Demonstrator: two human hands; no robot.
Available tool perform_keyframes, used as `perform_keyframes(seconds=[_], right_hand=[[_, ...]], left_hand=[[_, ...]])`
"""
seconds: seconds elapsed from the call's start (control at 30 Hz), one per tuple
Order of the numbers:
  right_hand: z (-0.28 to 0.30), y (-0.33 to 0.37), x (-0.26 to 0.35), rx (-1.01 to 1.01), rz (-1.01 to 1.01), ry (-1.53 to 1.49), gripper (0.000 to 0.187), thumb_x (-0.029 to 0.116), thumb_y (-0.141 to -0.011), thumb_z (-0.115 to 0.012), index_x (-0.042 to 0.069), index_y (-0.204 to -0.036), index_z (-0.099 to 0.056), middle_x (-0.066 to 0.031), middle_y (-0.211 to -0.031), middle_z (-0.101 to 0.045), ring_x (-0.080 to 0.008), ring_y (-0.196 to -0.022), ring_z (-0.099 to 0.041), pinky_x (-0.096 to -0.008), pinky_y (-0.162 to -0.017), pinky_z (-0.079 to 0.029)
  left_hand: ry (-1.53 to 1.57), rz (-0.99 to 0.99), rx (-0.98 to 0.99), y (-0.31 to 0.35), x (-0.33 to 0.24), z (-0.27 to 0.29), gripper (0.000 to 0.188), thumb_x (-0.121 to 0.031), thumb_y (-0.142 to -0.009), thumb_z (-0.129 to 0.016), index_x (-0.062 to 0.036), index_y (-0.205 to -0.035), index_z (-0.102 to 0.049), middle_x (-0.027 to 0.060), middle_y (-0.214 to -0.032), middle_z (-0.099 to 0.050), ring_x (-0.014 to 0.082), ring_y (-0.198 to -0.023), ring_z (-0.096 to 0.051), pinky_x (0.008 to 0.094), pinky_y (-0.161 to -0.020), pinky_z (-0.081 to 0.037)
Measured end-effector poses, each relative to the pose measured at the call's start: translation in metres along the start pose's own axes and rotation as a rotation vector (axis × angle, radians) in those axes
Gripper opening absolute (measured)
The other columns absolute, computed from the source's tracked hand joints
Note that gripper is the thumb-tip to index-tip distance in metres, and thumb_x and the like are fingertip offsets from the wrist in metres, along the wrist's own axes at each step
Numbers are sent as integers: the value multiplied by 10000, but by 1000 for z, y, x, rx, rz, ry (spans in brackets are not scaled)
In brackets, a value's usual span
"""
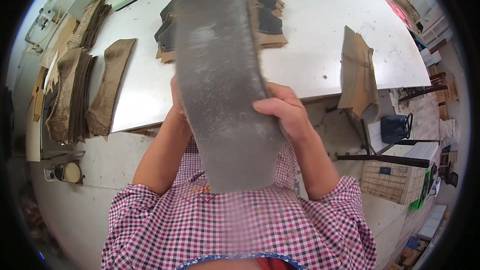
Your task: The person repeatedly picks up tan leather shoe parts from a table, turns them over, and inspects the edges and seams by hand. The parts are placed back on the table after each inspection. A second person briefly appears in the background.
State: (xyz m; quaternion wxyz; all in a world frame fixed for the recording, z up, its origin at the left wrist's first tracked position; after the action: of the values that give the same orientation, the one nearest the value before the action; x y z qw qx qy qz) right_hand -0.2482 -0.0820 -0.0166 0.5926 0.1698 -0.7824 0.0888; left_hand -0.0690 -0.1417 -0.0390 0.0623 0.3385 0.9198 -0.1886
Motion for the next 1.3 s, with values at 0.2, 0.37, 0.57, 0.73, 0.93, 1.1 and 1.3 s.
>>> perform_keyframes(seconds=[0.2, 0.37, 0.57, 0.73, 0.93, 1.1, 1.3], right_hand=[[-13, -6, 8, -98, 125, 422, 676, 321, -839, -635, -91, -1332, -426, -241, -1258, -538, -302, -1186, -525, -392, -994, -409], [-64, -1, 27, -218, 430, 910, 662, 305, -828, -682, -56, -1325, -434, -271, -1253, -543, -362, -1163, -557, -435, -959, -444], [-31, -8, 23, -330, 175, 373, 286, 196, -903, -639, -60, -1030, -641, -158, -882, -700, -214, -824, -670, -323, -733, -530], [6, -7, 7, -349, 76, 208, 239, 172, -938, -625, -52, -1011, -666, -69, -899, -705, -82, -781, -629, -235, -683, -508], [0, -21, -25, -336, 27, 325, 224, 175, -959, -601, -33, -995, -674, -36, -819, -691, -56, -733, -599, -237, -647, -493], [-20, -33, -46, -112, 15, 123, 237, 161, -940, -620, -40, -1053, -678, -34, -895, -695, -67, -799, -604, -239, -695, -505], [4, -34, -13, -363, 171, 525, 291, 211, -940, -612, -48, -1068, -643, -84, -905, -677, -131, -793, -602, -283, -737, -501]], left_hand=[[-236, -209, -345, 31, -11, -7, 512, -276, -940, -315, 60, -1290, -480, 229, -1240, -578, 340, -1079, -612, 455, -934, -515], [-853, -169, -463, 47, -1, -14, 403, -216, -948, -467, 55, -1240, -533, 139, -1171, -612, 239, -1091, -584, 353, -972, -456], [-668, -103, -696, 63, -5, -30, 404, -189, -926, -494, 83, -1220, -542, 196, -1213, -601, 300, -1114, -588, 410, -973, -483], [-532, -78, -695, 91, -19, -31, 394, -185, -876, -520, 86, -1159, -568, 195, -1127, -635, 301, -1023, -631, 407, -896, -527], [-272, -173, -495, 91, 9, -39, 502, -139, -820, -500, 76, -1273, -479, 186, -1221, -588, 306, -1072, -604, 412, -939, -500], [-109, -147, -446, 86, 25, -40, 545, -132, -801, -488, 80, -1301, -449, 215, -1210, -594, 343, -1081, -604, 454, -954, -489], [-359, -154, -592, 87, 16, -48, 521, -176, -843, -478, 79, -1296, -456, 196, -1251, -569, 324, -1119, -578, 426, -976, -468]])
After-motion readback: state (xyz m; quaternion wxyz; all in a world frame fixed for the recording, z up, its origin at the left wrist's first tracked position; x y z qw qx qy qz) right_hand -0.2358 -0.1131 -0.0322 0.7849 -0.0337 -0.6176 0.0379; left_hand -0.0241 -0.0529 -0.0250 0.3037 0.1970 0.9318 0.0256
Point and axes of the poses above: each hand's wrist, its own y-axis away from the middle knuckle, its own z-axis out of the back of the hand, x = y × z, the point moved 4 cm from there along -y, towards the middle knuckle
